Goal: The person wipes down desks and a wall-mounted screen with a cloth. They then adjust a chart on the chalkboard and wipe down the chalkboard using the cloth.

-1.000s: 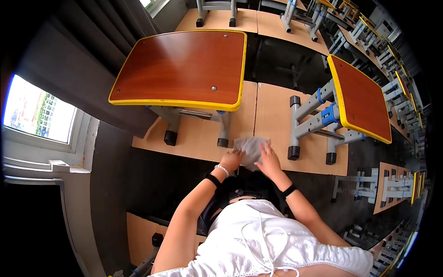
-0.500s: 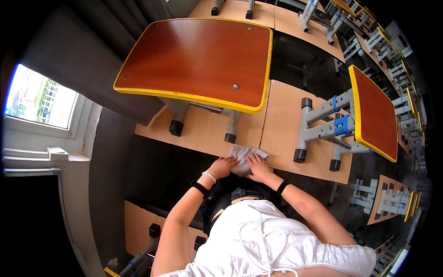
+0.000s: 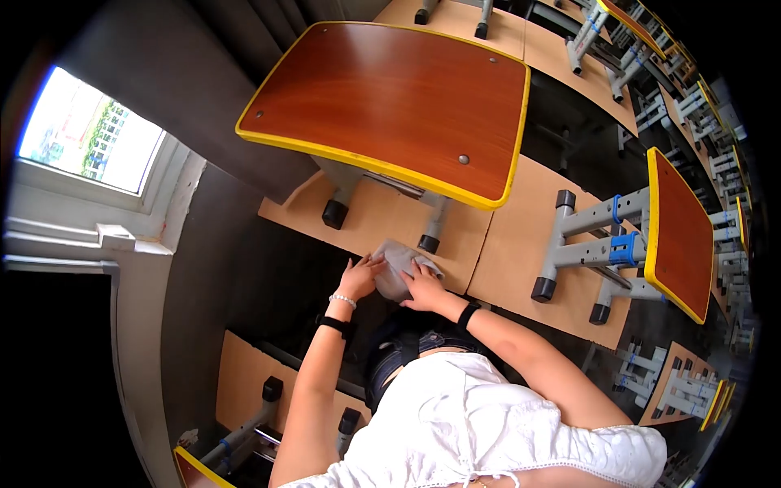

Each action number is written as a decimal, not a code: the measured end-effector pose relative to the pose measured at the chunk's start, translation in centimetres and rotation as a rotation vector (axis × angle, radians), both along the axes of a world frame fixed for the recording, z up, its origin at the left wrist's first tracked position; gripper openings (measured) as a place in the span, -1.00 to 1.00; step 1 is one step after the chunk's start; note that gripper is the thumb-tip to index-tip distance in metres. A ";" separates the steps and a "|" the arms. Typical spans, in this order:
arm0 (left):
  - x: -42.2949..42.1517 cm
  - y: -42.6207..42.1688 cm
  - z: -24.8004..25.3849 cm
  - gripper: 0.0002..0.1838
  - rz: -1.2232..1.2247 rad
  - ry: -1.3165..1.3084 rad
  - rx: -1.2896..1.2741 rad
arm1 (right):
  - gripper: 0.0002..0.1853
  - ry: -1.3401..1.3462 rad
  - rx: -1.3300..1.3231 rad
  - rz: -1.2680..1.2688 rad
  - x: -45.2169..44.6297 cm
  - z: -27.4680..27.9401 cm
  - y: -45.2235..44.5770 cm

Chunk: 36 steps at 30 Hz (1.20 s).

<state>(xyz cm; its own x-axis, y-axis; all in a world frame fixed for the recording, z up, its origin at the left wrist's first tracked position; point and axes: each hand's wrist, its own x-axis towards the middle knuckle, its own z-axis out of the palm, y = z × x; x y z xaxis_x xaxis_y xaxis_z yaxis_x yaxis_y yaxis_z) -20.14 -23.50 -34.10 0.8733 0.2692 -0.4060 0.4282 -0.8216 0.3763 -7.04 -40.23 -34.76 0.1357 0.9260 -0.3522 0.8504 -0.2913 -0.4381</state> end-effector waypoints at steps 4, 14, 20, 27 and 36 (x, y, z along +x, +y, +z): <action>0.5 0.2 -0.8 -0.34 0.047 0.012 0.022 | -0.09 -0.140 -0.103 0.029 -1.2 -0.9 1.5; 0.3 -4.7 -1.0 -0.34 0.051 -0.014 -0.009 | -0.19 -0.070 0.082 0.245 4.1 -1.5 -6.4; 2.1 -10.8 -1.1 -0.37 0.031 -0.016 -0.068 | -0.20 -0.041 -0.061 0.331 8.0 -1.2 -12.0; 4.0 -15.6 -1.3 -0.48 0.338 -0.140 -0.140 | -0.26 0.131 -0.035 0.368 10.7 -2.1 -12.2; 1.4 -21.0 2.8 -0.57 0.649 -0.324 -0.027 | -0.52 0.472 -0.050 0.457 10.5 -4.2 -7.5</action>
